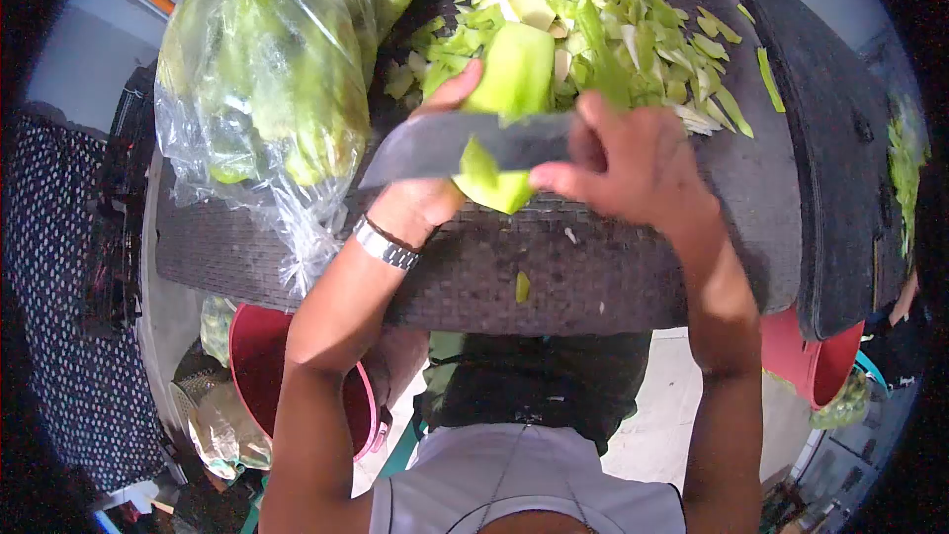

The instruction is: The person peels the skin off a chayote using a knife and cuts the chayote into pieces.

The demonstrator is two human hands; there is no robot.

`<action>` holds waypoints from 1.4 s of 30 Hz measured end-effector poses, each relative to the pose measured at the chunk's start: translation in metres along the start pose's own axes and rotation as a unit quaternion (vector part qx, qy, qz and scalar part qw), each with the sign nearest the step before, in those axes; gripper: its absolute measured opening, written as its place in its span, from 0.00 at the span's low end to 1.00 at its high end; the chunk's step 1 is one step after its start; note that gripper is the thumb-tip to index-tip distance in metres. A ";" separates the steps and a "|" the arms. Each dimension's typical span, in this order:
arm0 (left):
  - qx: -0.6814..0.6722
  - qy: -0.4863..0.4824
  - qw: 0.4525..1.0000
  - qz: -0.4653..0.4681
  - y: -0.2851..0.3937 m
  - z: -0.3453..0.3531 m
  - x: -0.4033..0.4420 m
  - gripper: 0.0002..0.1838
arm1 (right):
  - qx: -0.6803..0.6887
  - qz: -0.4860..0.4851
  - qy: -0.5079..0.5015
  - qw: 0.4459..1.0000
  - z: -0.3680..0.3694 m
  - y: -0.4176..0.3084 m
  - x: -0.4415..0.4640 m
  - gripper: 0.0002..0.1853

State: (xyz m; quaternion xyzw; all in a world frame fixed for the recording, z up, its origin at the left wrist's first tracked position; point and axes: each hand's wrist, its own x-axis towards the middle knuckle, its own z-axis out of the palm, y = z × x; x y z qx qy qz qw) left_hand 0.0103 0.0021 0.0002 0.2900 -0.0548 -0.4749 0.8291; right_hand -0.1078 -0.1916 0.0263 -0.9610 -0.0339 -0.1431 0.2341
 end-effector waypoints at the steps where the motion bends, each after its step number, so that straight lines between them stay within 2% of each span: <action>1: 0.012 -0.033 0.999 0.019 0.001 -0.003 0.000 0.27 | -0.009 0.040 0.011 0.999 -0.005 0.008 0.003 0.33; 3: 0.054 0.059 0.996 0.036 0.003 0.006 -0.008 0.27 | -0.024 0.106 0.045 0.993 -0.015 0.030 0.010 0.36; 5: 0.046 0.028 0.998 0.026 0.004 0.015 -0.009 0.27 | -0.038 0.164 0.094 0.981 -0.026 0.057 0.013 0.36; 8: 0.034 0.018 0.999 0.011 0.002 0.016 -0.008 0.27 | -0.058 0.198 0.131 0.970 -0.035 0.067 0.013 0.36; 13: 0.035 0.054 0.997 0.037 -0.001 0.012 -0.006 0.26 | -0.010 0.177 0.086 0.980 -0.026 0.031 0.013 0.35; 16: 0.099 0.034 0.994 0.018 0.003 -0.001 -0.002 0.33 | -0.010 0.181 0.075 0.981 -0.020 0.028 0.014 0.34; 20: 0.111 0.031 0.993 -0.003 0.003 -0.003 -0.003 0.35 | -0.043 0.212 0.096 0.971 -0.019 0.033 0.014 0.34; 23: 0.115 0.027 0.993 -0.014 0.000 -0.004 -0.002 0.35 | 0.012 0.234 0.160 0.959 -0.029 0.033 0.013 0.35; 25: 0.114 0.025 0.993 -0.017 -0.001 -0.006 -0.001 0.35 | 0.187 0.198 0.193 0.943 -0.036 0.030 0.010 0.37; 26: 0.110 0.032 0.993 -0.017 0.000 -0.007 0.000 0.35 | 0.272 0.177 0.205 0.923 -0.038 0.030 0.009 0.38; 27: 0.106 0.039 0.993 -0.018 0.001 -0.007 0.001 0.35 | 0.486 0.243 0.076 0.836 -0.032 0.038 0.011 0.38; 28: 0.101 0.047 0.994 -0.022 0.000 -0.007 0.000 0.35 | 0.664 0.294 -0.057 0.685 -0.019 0.051 0.014 0.39; 29: 0.091 0.046 0.995 -0.015 -0.002 -0.004 -0.002 0.35 | 0.793 0.321 -0.181 0.485 -0.011 0.062 0.015 0.39; 30: 0.086 0.042 0.995 -0.010 0.000 -0.001 -0.003 0.35 | 0.733 0.353 -0.140 0.565 -0.004 0.048 0.014 0.40; 33: 0.066 0.030 0.997 -0.022 0.003 -0.005 -0.004 0.35 | 0.719 0.294 -0.131 0.617 -0.017 0.035 0.016 0.40; 34: 0.064 0.029 0.997 -0.014 0.005 -0.003 -0.004 0.35 | 0.704 0.340 -0.108 0.614 -0.014 0.036 0.015 0.39; 37: 0.064 0.021 0.998 -0.001 0.006 0.001 -0.005 0.35 | 0.556 0.386 -0.032 0.736 0.000 0.031 0.015 0.41; 40: 0.041 0.035 0.998 0.014 0.007 0.004 -0.005 0.33 | 0.424 0.341 -0.034 0.838 0.003 0.029 0.013 0.39; 42: 0.013 0.040 0.999 0.028 0.007 0.003 -0.008 0.32 | 0.305 0.214 0.067 0.926 0.012 0.019 0.012 0.37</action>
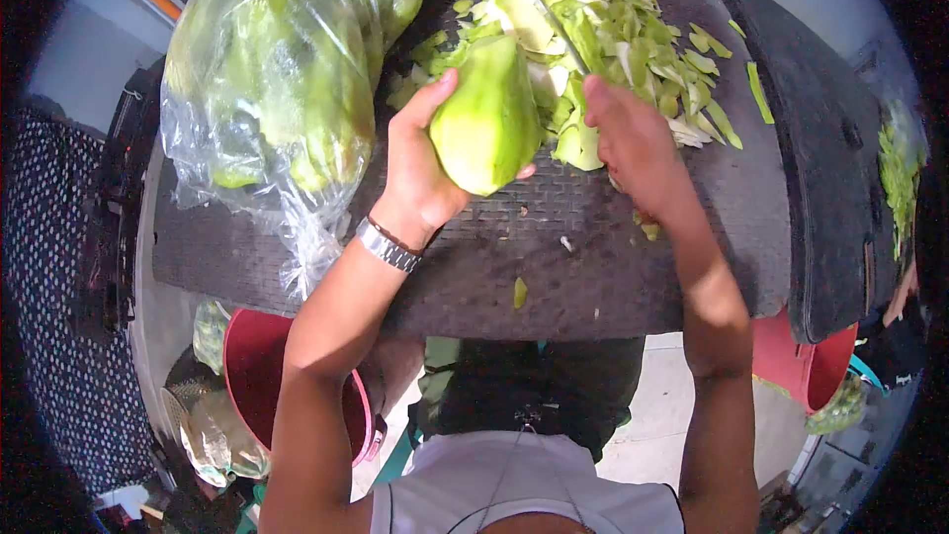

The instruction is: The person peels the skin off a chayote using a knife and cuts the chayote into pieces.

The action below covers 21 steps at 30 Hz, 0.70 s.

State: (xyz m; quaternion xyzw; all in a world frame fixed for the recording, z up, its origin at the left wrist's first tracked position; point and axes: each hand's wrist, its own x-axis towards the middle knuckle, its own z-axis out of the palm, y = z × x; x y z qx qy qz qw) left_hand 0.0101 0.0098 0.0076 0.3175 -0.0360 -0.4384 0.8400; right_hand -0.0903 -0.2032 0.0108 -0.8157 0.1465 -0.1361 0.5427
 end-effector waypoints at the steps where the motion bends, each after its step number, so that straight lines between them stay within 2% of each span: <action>1: -0.015 -0.008 1.000 0.008 0.000 -0.001 -0.001 0.31 | -0.052 -0.090 0.038 0.994 0.006 -0.002 -0.003 0.36; 2: -0.029 -0.016 0.999 0.015 0.001 0.000 -0.001 0.31 | -0.084 -0.117 0.011 0.989 0.007 -0.008 -0.009 0.34; 5: -0.103 0.044 0.992 0.062 -0.009 -0.010 0.009 0.29 | -0.173 -0.207 -0.046 0.962 0.008 -0.028 -0.027 0.30; 6: -0.120 0.001 0.993 0.024 -0.004 -0.005 0.002 0.29 | -0.197 -0.239 -0.052 0.949 0.013 -0.030 -0.032 0.27; 8: -0.084 -0.009 0.996 0.028 -0.002 0.000 0.000 0.28 | -0.239 -0.282 -0.058 0.927 0.020 -0.029 -0.036 0.28; 11: -0.044 -0.013 0.998 0.038 -0.005 -0.002 0.005 0.30 | -0.256 -0.305 -0.050 0.916 0.027 -0.025 -0.038 0.29; 14: -0.051 -0.005 0.998 0.025 -0.006 0.000 0.006 0.32 | -0.280 -0.284 -0.051 0.916 0.029 -0.016 -0.037 0.36; 17: -0.068 -0.012 0.998 0.010 -0.008 0.004 0.004 0.34 | -0.275 -0.271 -0.057 0.921 0.030 -0.015 -0.037 0.36; 21: -0.068 0.000 0.998 0.015 -0.011 0.003 0.006 0.34 | -0.265 -0.315 -0.046 0.910 0.029 -0.019 -0.036 0.30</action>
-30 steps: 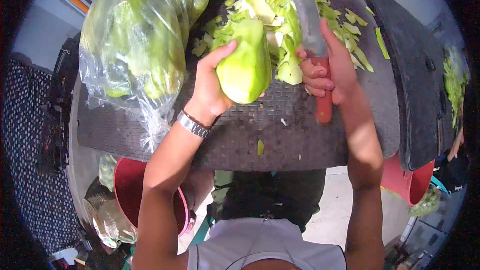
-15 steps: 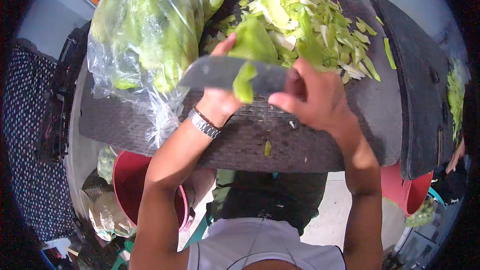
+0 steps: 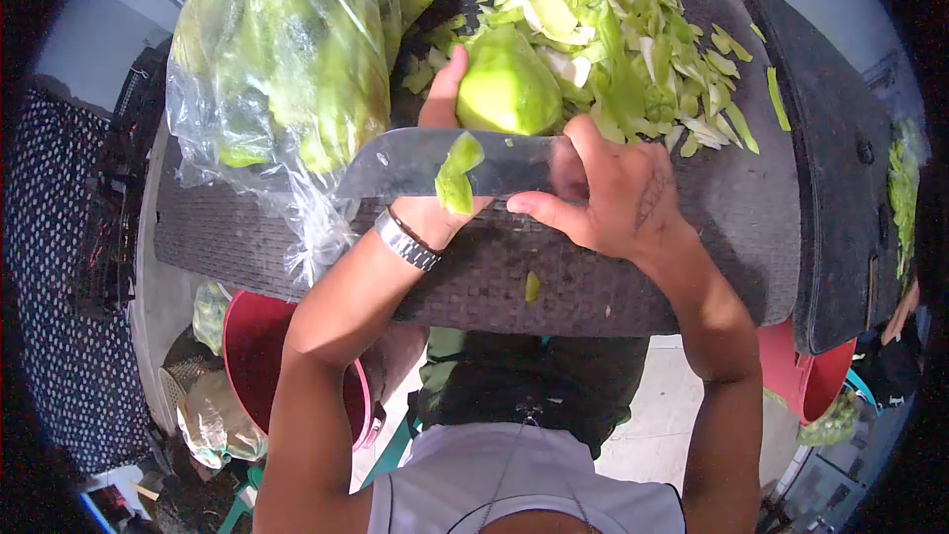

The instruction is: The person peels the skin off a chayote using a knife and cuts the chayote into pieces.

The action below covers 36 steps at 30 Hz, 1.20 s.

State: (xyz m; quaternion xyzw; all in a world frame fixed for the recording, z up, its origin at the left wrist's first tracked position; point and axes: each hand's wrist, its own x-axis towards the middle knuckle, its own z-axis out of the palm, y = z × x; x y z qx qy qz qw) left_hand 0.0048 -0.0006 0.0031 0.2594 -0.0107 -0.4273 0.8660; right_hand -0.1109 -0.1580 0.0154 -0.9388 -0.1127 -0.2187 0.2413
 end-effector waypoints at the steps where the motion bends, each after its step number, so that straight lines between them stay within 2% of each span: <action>1: -0.003 0.002 1.000 0.001 0.000 0.000 0.000 0.34 | -0.001 -0.004 0.005 1.000 0.001 0.001 0.000 0.30; 7: -0.002 0.006 1.000 -0.001 0.002 -0.007 0.001 0.30 | -0.009 0.024 0.004 1.000 -0.003 0.008 0.002 0.29; 8: 0.009 0.012 1.000 0.021 0.003 -0.008 0.002 0.29 | -0.003 0.035 -0.002 0.999 -0.007 0.012 0.004 0.29; 11: 0.037 0.050 0.995 0.076 0.005 -0.006 0.003 0.28 | 0.040 0.103 -0.002 0.994 -0.021 0.020 0.011 0.28; 14: 0.090 0.024 0.993 0.071 0.009 0.005 -0.006 0.28 | -0.004 0.224 -0.030 0.974 -0.027 0.050 0.014 0.28; 15: 0.087 0.025 0.993 0.070 0.007 0.008 -0.007 0.27 | -0.027 0.200 -0.019 0.979 -0.026 0.051 0.013 0.26; 18: 0.063 -0.001 0.997 0.054 0.002 0.001 -0.004 0.27 | 0.064 0.171 0.018 0.983 -0.009 0.034 0.010 0.35; 22: 0.058 0.043 0.994 0.086 -0.008 -0.007 0.004 0.29 | 0.081 0.087 0.005 0.993 0.000 0.015 0.004 0.31; 23: 0.057 0.008 0.997 0.041 -0.005 -0.007 0.002 0.31 | 0.049 0.047 0.004 0.998 -0.002 0.012 0.005 0.31; 27: -0.025 -0.069 0.997 -0.032 -0.002 -0.015 0.006 0.29 | 0.071 0.075 -0.048 0.993 -0.004 0.004 0.004 0.26; 30: 0.031 -0.002 1.000 -0.006 -0.003 -0.016 0.005 0.28 | 0.059 0.070 -0.042 0.995 -0.004 0.008 0.003 0.26; 33: 0.095 0.062 0.991 0.077 -0.009 -0.009 0.000 0.26 | 0.036 0.089 -0.037 0.995 -0.010 0.021 0.006 0.26; 36: 0.081 0.034 0.994 0.069 -0.006 -0.007 0.001 0.24 | 0.062 0.080 -0.030 0.994 -0.011 0.025 0.006 0.26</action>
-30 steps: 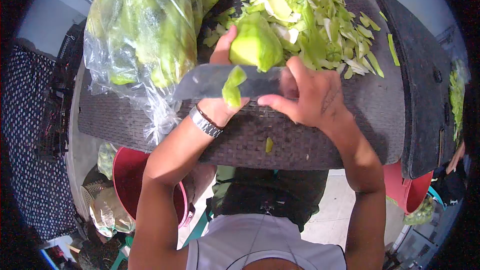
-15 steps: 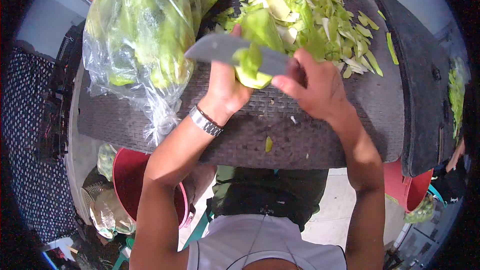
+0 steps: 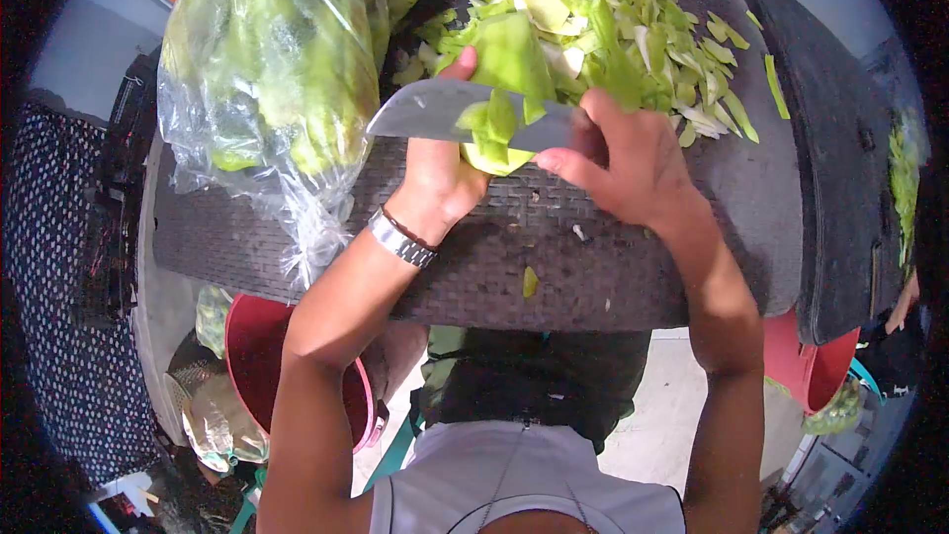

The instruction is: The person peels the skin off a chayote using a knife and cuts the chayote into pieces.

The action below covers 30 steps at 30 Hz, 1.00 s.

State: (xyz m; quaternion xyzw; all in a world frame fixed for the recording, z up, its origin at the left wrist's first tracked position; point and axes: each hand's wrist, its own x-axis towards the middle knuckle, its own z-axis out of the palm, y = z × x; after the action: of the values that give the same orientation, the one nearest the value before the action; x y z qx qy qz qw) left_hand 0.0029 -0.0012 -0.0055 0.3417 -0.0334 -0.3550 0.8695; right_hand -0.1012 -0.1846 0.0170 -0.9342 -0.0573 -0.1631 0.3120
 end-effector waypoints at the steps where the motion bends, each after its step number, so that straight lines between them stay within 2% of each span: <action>1: -0.004 -0.004 1.000 -0.002 0.002 0.003 0.000 0.24 | -0.004 -0.005 0.001 1.000 0.001 -0.005 -0.001 0.26; 7: 0.039 -0.029 0.999 0.008 -0.003 -0.004 -0.001 0.30 | -0.012 -0.016 -0.002 1.000 -0.001 0.006 -0.002 0.25; 10: -0.032 -0.089 0.996 -0.001 0.001 0.001 -0.008 0.32 | 0.007 -0.008 0.022 1.000 -0.005 0.010 0.001 0.27; 11: 0.031 -0.007 0.999 0.024 -0.001 0.007 -0.011 0.32 | 0.007 0.000 0.023 1.000 -0.003 0.005 0.000 0.29; 15: 0.010 -0.017 1.000 0.016 -0.003 -0.003 -0.002 0.32 | 0.027 -0.028 0.035 0.999 -0.002 0.010 0.001 0.32; 18: 0.036 -0.077 0.996 -0.010 0.006 0.000 -0.011 0.32 | -0.020 0.076 0.015 0.997 -0.015 0.033 0.008 0.34; 19: 0.063 -0.036 0.997 -0.002 0.009 0.013 -0.012 0.31 | -0.037 0.069 0.034 0.996 -0.018 0.038 0.010 0.34; 22: 0.051 -0.044 0.998 -0.001 0.005 0.009 -0.012 0.30 | -0.016 0.036 0.049 0.998 -0.011 0.023 0.003 0.26; 25: 0.004 -0.075 0.997 -0.022 0.000 -0.002 -0.011 0.31 | 0.017 -0.004 0.047 0.999 -0.009 0.011 0.001 0.32; 27: -0.040 -0.072 0.994 -0.066 0.005 0.008 -0.011 0.35 | -0.044 0.055 0.071 0.995 -0.014 0.035 0.008 0.32; 29: -0.025 -0.100 0.992 -0.078 0.006 0.008 -0.012 0.35 | -0.109 0.129 0.103 0.980 -0.030 0.064 0.011 0.31; 30: -0.020 -0.116 0.990 -0.079 0.008 0.008 -0.011 0.36 | -0.088 0.170 0.111 0.975 -0.039 0.072 0.013 0.30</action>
State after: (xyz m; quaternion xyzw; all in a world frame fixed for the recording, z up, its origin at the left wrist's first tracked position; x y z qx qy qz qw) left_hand -0.0030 0.0058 0.0077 0.2826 -0.1004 -0.4602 0.8356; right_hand -0.0843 -0.2652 0.0099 -0.9300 0.1517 -0.2152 0.2565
